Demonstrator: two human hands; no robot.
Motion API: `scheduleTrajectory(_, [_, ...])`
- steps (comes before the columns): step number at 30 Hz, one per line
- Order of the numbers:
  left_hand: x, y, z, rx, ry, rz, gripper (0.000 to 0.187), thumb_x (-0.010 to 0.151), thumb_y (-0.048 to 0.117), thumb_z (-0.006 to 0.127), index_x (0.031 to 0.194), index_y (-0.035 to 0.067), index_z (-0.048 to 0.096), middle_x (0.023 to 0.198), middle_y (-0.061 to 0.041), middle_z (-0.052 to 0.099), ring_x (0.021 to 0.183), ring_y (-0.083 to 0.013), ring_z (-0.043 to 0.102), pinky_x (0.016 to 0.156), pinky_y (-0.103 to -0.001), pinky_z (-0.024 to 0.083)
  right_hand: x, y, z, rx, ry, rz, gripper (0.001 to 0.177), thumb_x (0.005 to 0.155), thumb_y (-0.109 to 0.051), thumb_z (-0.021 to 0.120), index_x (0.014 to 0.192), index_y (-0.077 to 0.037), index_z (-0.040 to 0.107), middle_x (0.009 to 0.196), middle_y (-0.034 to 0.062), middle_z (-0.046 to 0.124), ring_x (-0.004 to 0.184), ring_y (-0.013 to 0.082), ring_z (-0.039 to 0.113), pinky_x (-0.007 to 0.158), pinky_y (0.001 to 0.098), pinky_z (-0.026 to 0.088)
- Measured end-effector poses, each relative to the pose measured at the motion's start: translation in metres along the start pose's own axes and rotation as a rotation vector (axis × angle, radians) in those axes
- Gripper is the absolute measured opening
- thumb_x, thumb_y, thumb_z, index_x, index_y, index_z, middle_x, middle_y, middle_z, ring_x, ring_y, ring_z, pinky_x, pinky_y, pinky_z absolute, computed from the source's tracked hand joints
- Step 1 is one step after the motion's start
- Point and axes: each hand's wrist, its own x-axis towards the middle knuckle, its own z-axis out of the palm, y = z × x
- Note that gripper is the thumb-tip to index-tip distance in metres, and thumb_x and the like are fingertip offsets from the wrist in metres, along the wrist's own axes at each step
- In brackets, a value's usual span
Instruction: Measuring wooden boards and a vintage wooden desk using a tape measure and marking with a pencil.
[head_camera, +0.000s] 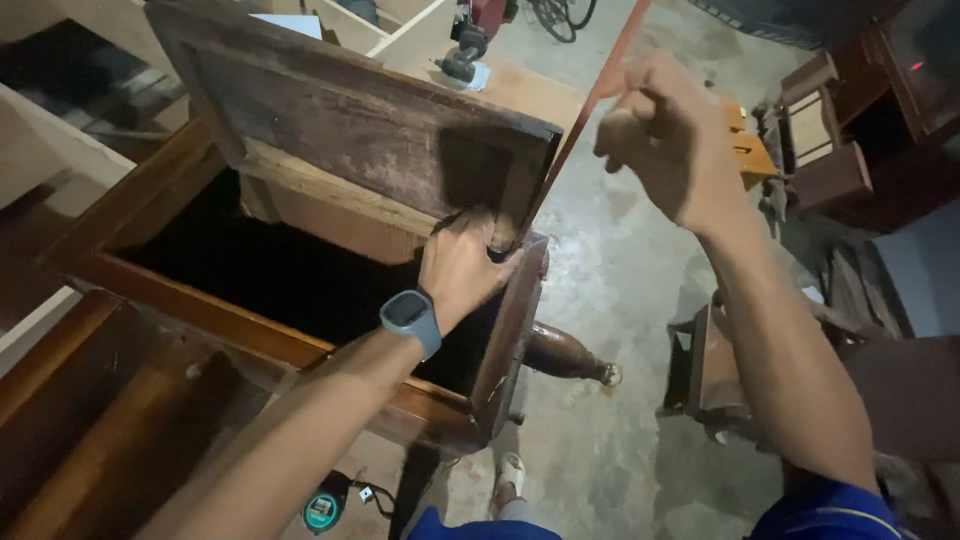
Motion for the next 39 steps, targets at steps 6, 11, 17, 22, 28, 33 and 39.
scheduleTrajectory(6, [0.005, 0.007, -0.006, -0.038, 0.034, 0.038, 0.041, 0.086, 0.046, 0.082, 0.07, 0.013, 0.063, 0.073, -0.009, 0.068, 0.065, -0.0328, 0.066, 0.054, -0.046, 0.05, -0.065, -0.012, 0.002, -0.049, 0.093, 0.076, 0.039, 0.114, -0.036, 0.037, 0.115, 0.001, 0.051, 0.088, 0.0083, 0.052, 0.075, 0.0196, 0.065, 0.063, 0.0282, 0.059])
scheduleTrajectory(11, [0.008, 0.021, -0.016, 0.057, 0.04, -0.072, 0.046, 0.083, 0.041, 0.083, 0.062, 0.008, 0.06, 0.058, -0.018, 0.068, 0.058, -0.0443, 0.069, 0.047, -0.044, 0.056, -0.16, 0.045, 0.003, 0.29, 0.34, 0.49, 0.05, 0.111, -0.04, 0.055, 0.127, 0.007, 0.052, 0.089, 0.0206, 0.061, 0.08, 0.0263, 0.063, 0.077, 0.0373, 0.055])
scheduleTrajectory(17, [0.004, 0.036, -0.02, 0.047, 0.072, -0.077, 0.042, 0.068, 0.032, 0.091, 0.079, 0.005, 0.061, 0.069, -0.026, 0.065, 0.072, -0.0535, 0.068, 0.055, -0.058, 0.051, -0.257, 0.166, 0.062, 0.497, 0.414, 0.873, 0.03, 0.106, -0.03, 0.063, 0.115, -0.001, 0.066, 0.082, 0.0155, 0.066, 0.066, 0.0221, 0.067, 0.068, 0.0345, 0.055])
scheduleTrajectory(22, [0.002, 0.035, -0.017, 0.109, 0.061, -0.092, 0.042, 0.072, 0.026, 0.096, 0.085, 0.001, 0.065, 0.074, -0.028, 0.065, 0.078, -0.0503, 0.07, 0.055, -0.052, 0.053, -0.334, 0.279, 0.169, 0.688, 0.287, 1.046, 0.033, 0.101, -0.029, 0.066, 0.117, 0.0, 0.065, 0.08, 0.0143, 0.065, 0.064, 0.0197, 0.066, 0.064, 0.0316, 0.056])
scheduleTrajectory(28, [0.006, 0.058, -0.005, 0.179, 0.084, -0.206, 0.043, 0.076, 0.016, 0.102, 0.082, -0.003, 0.064, 0.075, -0.028, 0.066, 0.074, -0.0385, 0.072, 0.056, -0.035, 0.051, -0.397, 0.406, 0.29, 0.633, -0.005, 1.187, 0.018, 0.096, -0.02, 0.069, 0.108, -0.007, 0.067, 0.09, 0.0107, 0.069, 0.075, 0.0212, 0.067, 0.071, 0.0374, 0.054])
scheduleTrajectory(33, [0.009, 0.068, 0.003, 0.278, 0.119, -0.254, 0.04, 0.08, 0.007, 0.101, 0.081, -0.009, 0.065, 0.081, -0.035, 0.066, 0.081, -0.0401, 0.073, 0.056, -0.032, 0.047, -0.35, 0.428, 0.322, 0.453, -0.362, 1.18, 0.025, 0.1, -0.016, 0.067, 0.123, -0.007, 0.07, 0.114, 0.0174, 0.073, 0.103, 0.0306, 0.073, 0.088, 0.0415, 0.056])
scheduleTrajectory(39, [-0.003, 0.071, 0.014, 0.279, 0.16, -0.392, 0.036, 0.079, 0.013, 0.094, 0.096, -0.009, 0.071, 0.1, -0.02, 0.074, 0.096, -0.0256, 0.071, 0.082, -0.035, 0.058, -0.275, 0.431, 0.378, 0.272, -0.533, 0.558, 0.044, 0.071, -0.004, 0.063, 0.114, -0.015, 0.06, 0.111, 0.0108, 0.074, 0.098, 0.034, 0.068, 0.08, 0.043, 0.049])
